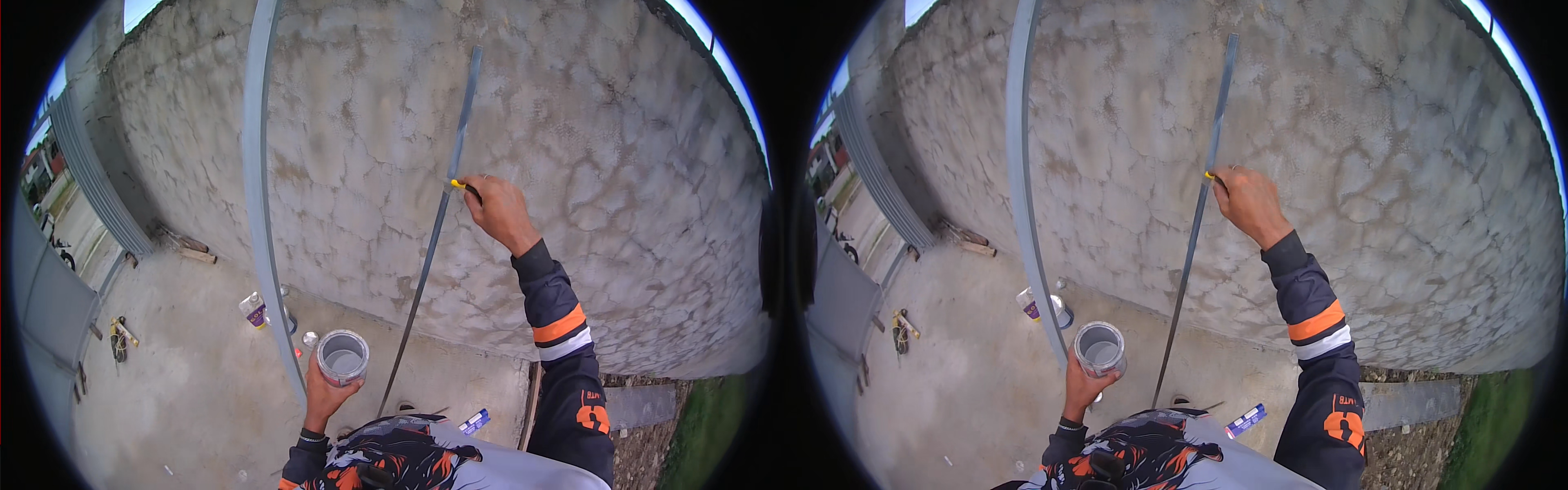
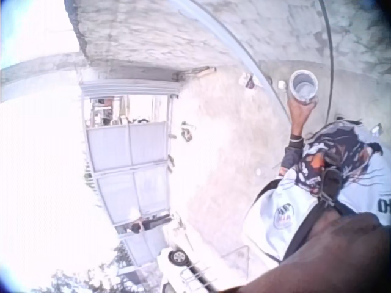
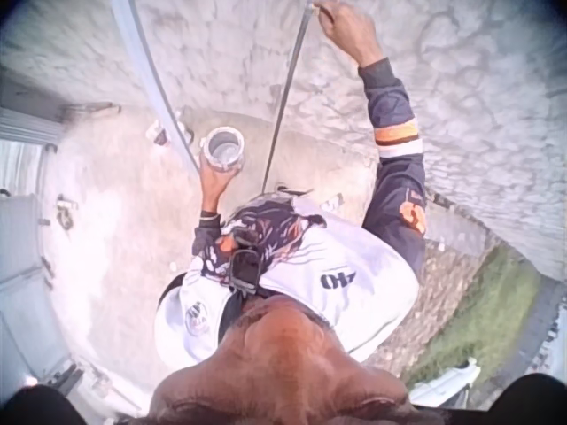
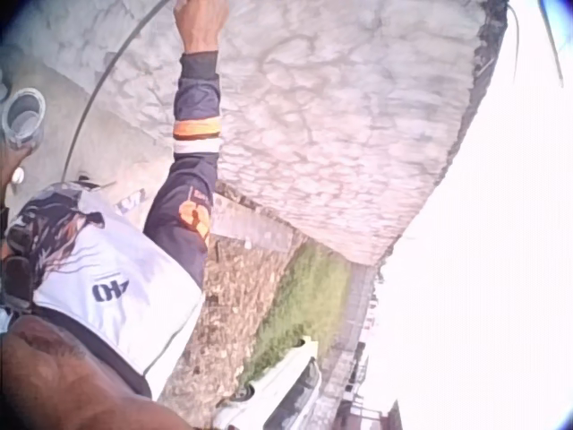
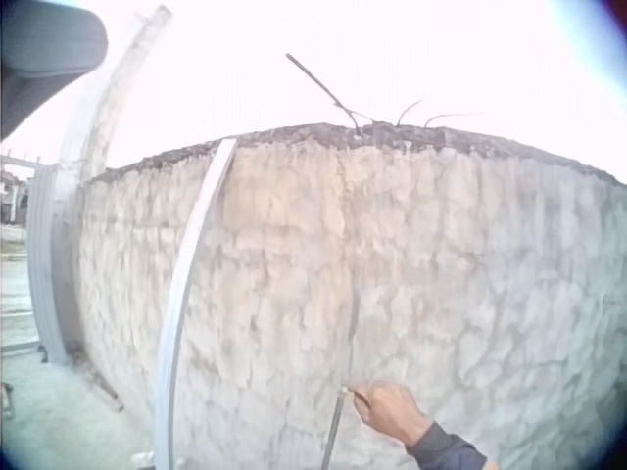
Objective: The person applies silver or grey paint to a vertical metal beam with a paintbrush, holding the paint can in their other hand.
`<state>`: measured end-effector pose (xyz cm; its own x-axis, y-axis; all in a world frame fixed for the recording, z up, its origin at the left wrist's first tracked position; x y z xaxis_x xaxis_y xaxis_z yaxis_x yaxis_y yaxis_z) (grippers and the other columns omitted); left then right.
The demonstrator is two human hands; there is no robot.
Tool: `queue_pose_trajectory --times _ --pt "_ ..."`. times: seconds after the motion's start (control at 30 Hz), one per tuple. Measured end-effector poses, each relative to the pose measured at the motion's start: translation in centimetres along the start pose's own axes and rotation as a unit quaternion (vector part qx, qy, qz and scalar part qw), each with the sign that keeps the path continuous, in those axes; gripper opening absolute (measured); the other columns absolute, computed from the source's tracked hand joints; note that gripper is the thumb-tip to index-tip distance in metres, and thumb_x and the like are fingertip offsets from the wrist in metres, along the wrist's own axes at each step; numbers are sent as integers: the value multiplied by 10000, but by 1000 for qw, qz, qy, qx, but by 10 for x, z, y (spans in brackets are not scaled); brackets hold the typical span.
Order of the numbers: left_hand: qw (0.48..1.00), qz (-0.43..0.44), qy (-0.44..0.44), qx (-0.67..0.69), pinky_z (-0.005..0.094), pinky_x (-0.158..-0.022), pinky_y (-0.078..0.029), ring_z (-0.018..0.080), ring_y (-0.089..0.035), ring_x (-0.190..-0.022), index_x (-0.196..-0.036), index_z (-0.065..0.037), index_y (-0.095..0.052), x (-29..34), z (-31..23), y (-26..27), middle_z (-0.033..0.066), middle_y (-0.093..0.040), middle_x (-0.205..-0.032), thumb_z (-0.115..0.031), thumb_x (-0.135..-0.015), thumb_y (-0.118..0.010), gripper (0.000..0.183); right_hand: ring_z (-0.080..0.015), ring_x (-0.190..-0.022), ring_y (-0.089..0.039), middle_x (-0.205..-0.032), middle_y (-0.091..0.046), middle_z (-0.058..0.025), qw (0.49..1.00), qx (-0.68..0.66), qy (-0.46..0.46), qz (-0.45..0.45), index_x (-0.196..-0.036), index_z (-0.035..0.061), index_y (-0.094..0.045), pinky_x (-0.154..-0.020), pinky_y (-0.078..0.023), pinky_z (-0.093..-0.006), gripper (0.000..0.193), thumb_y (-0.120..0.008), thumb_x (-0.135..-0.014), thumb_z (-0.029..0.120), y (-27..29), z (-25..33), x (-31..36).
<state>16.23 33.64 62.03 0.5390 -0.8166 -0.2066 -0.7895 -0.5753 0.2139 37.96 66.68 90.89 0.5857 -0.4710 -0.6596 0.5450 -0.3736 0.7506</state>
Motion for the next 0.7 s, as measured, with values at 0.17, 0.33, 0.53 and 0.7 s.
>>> queue_pose_trajectory --times 0.17,0.33,0.53,0.7 --pt "998 19 -63 -19 422 -1053 -530 307 -678 -1218 -1449 14 -444 -11 -21 -8 184 -678 -1310 -201 -625 -980 1007 -341 -793 -707 -862 -719 -130 980 63 47 -180 -1130 120 -750 -680 -555 -439 191 -694 -955 169 65 -30 -89" --pt "996 4 -80 -28 435 -1026 -532 315 -682 -1186 -1421 6 -466 -13 -26 -7 170 -678 -1271 -225 -623 -986 980 -262 -801 -708 -898 -716 -83 954 175 106 -217 -1177 116 -729 -669 -563 -374 237 -713 -941 126 38 -14 -56" --pt "997 12 -62 -46 460 -1037 -496 359 -629 -1244 -1457 -10 -443 -9 -9 6 190 -637 -1310 -271 -634 -987 1020 -252 -752 -691 -983 -737 -111 996 67 55 -17 -1162 80 -736 -685 -562 -359 261 -738 -902 98 -64 46 100" --pt "979 4 -104 -172 511 -1161 -330 366 -485 -1410 -1558 -75 -380 -11 -7 14 170 -543 -1485 -305 -601 -993 1160 -267 -713 -641 -871 -706 -113 953 -265 -142 48 -1165 66 -752 -669 -520 -349 247 -729 -919 56 -14 86 159"
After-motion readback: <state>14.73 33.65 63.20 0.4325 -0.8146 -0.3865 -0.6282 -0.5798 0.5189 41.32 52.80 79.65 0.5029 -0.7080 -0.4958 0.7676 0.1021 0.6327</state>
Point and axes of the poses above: each hand's wrist, its own x-axis away from the middle knuckle, its own y-axis out of the back of the hand, z = x × y, the point moved 4 cm from there along -x, towards the middle knuckle
